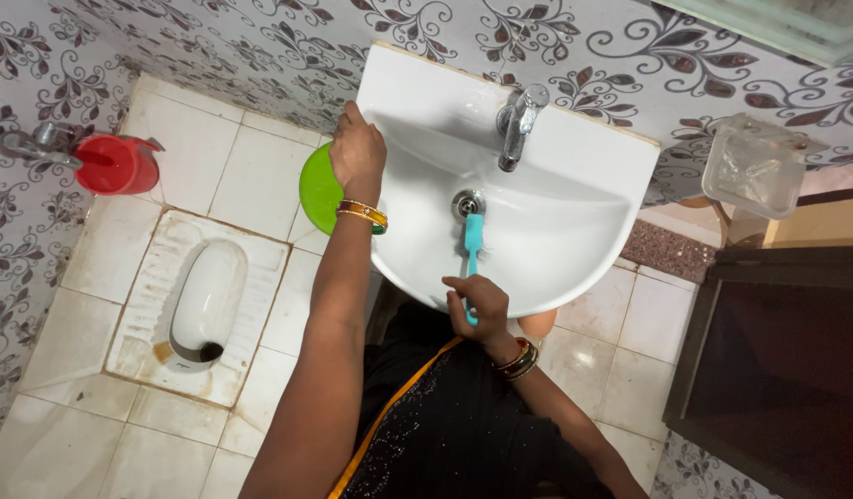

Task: The person cleans a bathroom sink using a small blue brush, scrubbing around the faucet and the basin.

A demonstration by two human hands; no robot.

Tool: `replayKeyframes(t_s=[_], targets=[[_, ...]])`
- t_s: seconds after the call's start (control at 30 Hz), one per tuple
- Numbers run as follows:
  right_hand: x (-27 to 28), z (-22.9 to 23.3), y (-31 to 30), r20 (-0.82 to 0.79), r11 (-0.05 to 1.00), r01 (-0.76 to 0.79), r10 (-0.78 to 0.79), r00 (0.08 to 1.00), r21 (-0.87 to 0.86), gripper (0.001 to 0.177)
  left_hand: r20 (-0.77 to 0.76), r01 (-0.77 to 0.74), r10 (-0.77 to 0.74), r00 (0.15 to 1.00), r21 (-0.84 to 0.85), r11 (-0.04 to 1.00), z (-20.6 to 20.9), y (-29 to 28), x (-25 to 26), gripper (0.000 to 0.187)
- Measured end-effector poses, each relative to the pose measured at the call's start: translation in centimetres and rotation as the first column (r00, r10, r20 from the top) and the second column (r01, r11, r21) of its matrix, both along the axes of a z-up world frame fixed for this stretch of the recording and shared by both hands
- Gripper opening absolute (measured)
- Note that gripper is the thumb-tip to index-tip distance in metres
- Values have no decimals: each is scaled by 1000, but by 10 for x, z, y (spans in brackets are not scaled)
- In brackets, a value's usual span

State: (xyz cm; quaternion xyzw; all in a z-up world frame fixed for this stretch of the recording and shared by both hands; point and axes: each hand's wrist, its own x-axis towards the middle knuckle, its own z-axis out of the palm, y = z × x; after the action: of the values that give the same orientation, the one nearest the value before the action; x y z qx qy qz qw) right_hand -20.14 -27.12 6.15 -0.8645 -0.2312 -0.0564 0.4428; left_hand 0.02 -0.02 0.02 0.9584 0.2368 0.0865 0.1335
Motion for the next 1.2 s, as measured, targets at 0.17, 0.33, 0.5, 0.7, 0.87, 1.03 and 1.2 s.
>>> replayKeyframes(t_s=[0.17, 0.33, 0.5, 0.7, 0.87, 1.03, 1.2], targets=[[-1, -3, 5, -31, 999, 51, -51, 998, 8, 15, 11, 1, -1, 1000, 13, 1000, -1, 0, 0, 44], [18, 10, 13, -69, 987, 107, -116, 991, -122, 30, 23, 1, -1, 1000, 4, 1000, 0, 0, 0, 44], [17, 19, 14, -245, 998, 49, -59, 968, -45, 38, 8, -1, 1, 1000, 18, 1000, -1, 0, 0, 45], [8, -6, -9, -262, 911, 14, 103, 960, 411, 28, 11, 5, -5, 1000, 24, 1000, -1, 0, -1, 45], [12, -11, -2, -266, 999, 20, -7, 964, 48, 26, 16, 9, -10, 1000, 28, 1000, 2, -1, -1, 47], [20, -6, 11, -221, 956, -129, 70, 973, -265, 43, -33, 7, -6, 999, 27, 1000, 5, 0, -1, 48], [19, -6, 12, -208, 947, -158, 100, 973, -281, 47, 1, 3, -3, 1000, 25, 1000, 0, 0, 1, 48]])
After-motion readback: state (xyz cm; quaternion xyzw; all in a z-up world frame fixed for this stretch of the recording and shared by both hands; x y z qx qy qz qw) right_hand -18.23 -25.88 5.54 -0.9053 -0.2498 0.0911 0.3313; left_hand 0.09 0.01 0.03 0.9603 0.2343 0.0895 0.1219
